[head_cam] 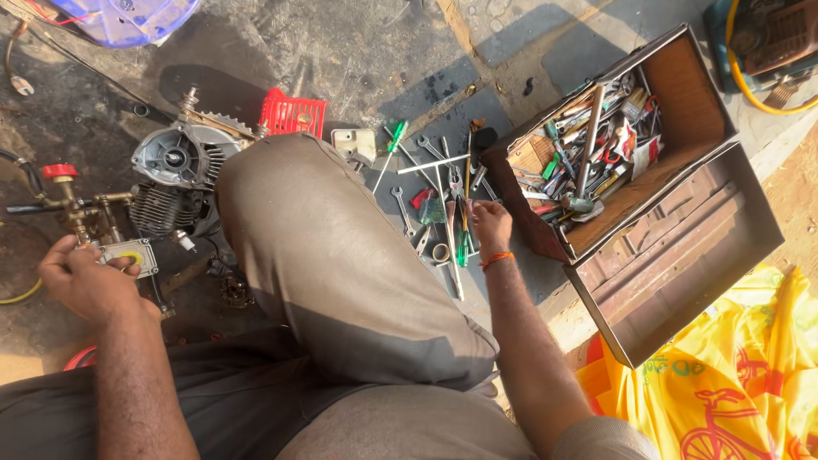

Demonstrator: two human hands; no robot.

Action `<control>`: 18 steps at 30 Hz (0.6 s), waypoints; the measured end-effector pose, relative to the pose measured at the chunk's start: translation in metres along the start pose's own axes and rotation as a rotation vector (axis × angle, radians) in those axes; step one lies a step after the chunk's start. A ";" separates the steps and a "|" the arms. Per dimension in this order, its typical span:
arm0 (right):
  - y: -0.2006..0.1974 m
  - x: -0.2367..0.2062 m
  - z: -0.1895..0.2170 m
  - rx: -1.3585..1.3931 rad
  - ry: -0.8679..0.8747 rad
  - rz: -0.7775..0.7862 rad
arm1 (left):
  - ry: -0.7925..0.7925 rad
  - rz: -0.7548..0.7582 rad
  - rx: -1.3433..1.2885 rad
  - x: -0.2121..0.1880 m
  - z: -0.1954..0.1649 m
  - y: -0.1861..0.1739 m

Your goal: The person sits on the floor and uses a T-handle wrench and a screwdriver to loosen and remove bolts from a small engine. They remove the engine cover and place it aside, then continue to remove additional bolts from the engine block.

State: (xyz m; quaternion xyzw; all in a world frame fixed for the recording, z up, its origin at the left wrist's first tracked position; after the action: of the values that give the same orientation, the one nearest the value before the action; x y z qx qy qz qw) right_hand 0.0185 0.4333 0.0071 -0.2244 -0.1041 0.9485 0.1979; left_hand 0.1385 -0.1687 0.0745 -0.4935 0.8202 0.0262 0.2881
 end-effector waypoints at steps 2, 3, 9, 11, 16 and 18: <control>-0.017 0.005 0.000 0.013 -0.016 -0.062 | 0.011 -0.014 0.023 -0.003 -0.001 0.002; -0.023 0.007 -0.002 0.027 -0.011 -0.080 | 0.002 -0.023 0.046 -0.003 0.000 0.004; -0.048 0.002 -0.010 -0.185 0.056 -0.165 | 0.019 0.023 0.103 -0.018 -0.010 0.030; -0.044 0.001 -0.013 -0.195 0.048 -0.123 | 0.030 0.042 0.103 -0.021 -0.013 0.035; -0.034 -0.001 -0.016 -0.372 -0.132 0.060 | 0.075 0.098 0.031 -0.022 -0.008 0.038; -0.029 -0.006 -0.019 -0.471 -0.187 0.118 | 0.157 0.146 0.038 -0.024 -0.008 0.039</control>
State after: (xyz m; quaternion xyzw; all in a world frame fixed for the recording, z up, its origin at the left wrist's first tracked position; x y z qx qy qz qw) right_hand 0.0419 0.4584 0.0007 -0.1814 -0.3268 0.9245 0.0743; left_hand 0.1109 -0.1324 0.0835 -0.4274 0.8744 -0.0074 0.2294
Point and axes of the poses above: each hand's wrist, its own x-axis towards the middle knuckle, its own y-axis out of the palm, z = x × y, the point moved 9 cm from there along x, towards the middle knuckle, and after that the axes turned 11 degrees about -y, right-handed, at the moved point
